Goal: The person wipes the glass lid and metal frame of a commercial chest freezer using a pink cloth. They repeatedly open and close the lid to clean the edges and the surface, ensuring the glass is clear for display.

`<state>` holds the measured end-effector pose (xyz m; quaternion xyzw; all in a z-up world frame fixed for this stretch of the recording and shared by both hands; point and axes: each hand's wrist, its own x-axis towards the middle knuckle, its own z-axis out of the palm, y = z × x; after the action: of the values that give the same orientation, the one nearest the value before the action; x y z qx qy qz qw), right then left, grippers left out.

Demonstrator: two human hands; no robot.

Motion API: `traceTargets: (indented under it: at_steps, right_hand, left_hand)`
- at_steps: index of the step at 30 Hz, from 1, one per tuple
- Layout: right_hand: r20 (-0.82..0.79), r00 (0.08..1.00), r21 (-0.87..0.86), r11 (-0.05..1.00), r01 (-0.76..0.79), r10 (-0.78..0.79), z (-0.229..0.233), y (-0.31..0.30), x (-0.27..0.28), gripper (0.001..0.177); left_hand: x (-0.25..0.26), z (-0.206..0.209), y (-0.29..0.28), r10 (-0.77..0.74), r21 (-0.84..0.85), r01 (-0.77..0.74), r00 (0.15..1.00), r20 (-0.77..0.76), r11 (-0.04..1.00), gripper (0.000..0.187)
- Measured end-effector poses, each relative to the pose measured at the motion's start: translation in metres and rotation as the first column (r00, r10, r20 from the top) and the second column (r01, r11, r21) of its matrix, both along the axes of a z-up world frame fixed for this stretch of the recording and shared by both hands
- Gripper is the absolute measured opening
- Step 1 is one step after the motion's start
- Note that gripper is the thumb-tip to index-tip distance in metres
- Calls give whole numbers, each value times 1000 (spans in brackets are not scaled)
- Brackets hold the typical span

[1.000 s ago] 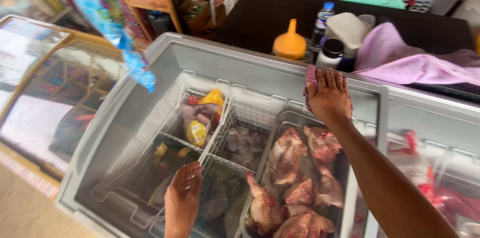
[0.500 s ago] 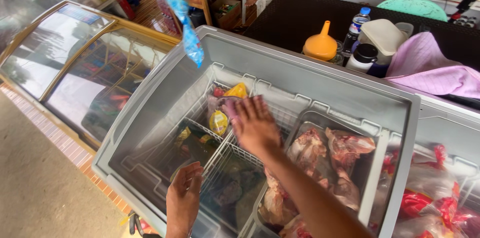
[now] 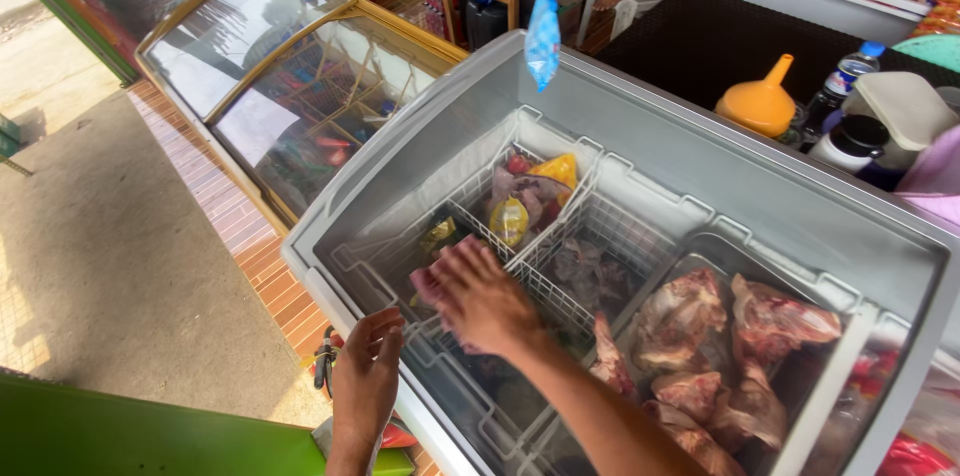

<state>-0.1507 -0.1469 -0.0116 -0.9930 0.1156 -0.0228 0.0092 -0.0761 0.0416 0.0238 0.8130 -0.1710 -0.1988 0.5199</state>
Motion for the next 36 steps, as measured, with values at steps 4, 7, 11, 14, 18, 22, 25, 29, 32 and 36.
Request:
traceTargets:
  at_steps: [4, 7, 11, 14, 18, 22, 25, 29, 32, 36]
  right_hand:
    - [157, 972, -32, 983, 182, -175, -1, -63, -20, 64]
    - [258, 905, -94, 924, 371, -338, 0, -121, -46, 62]
    - [372, 758, 13, 820, 573, -536, 2, -153, -63, 59]
    - [372, 675, 33, 735, 677, -638, 7, -143, -54, 62]
    - [353, 745, -122, 761, 637, -567, 10, -89, -16, 67]
    - [44, 928, -183, 911, 371, -369, -2, 0, 37, 63]
    - [248, 963, -45, 992, 117, -103, -23, 59, 73, 63]
    - [212, 977, 185, 983, -10, -31, -36, 74, 106, 62]
    - [217, 976, 184, 981, -70, 29, -34, 51, 131, 61]
    - [250, 968, 38, 999, -37, 27, -23, -22, 151, 59]
  left_hand:
    - [16, 1, 14, 24, -32, -23, 999, 29, 999, 34]
    - [31, -3, 21, 48, -53, -47, 998, 26, 998, 34]
    - [49, -15, 28, 75, -84, -78, 996, -39, 993, 35]
    - [65, -25, 30, 83, -82, -86, 995, -48, 993, 34]
    - [84, -30, 25, 84, -126, -93, 994, -75, 988, 35]
    - [100, -26, 6, 162, -93, -176, 976, -146, 980, 32]
    - [104, -25, -10, 189, -132, -197, 979, -70, 972, 29]
    - [108, -30, -17, 244, -211, -230, 969, 42, 950, 28]
    - [119, -34, -17, 319, -194, -316, 948, -21, 929, 28]
    - [137, -35, -21, 357, -109, -361, 932, -56, 926, 26]
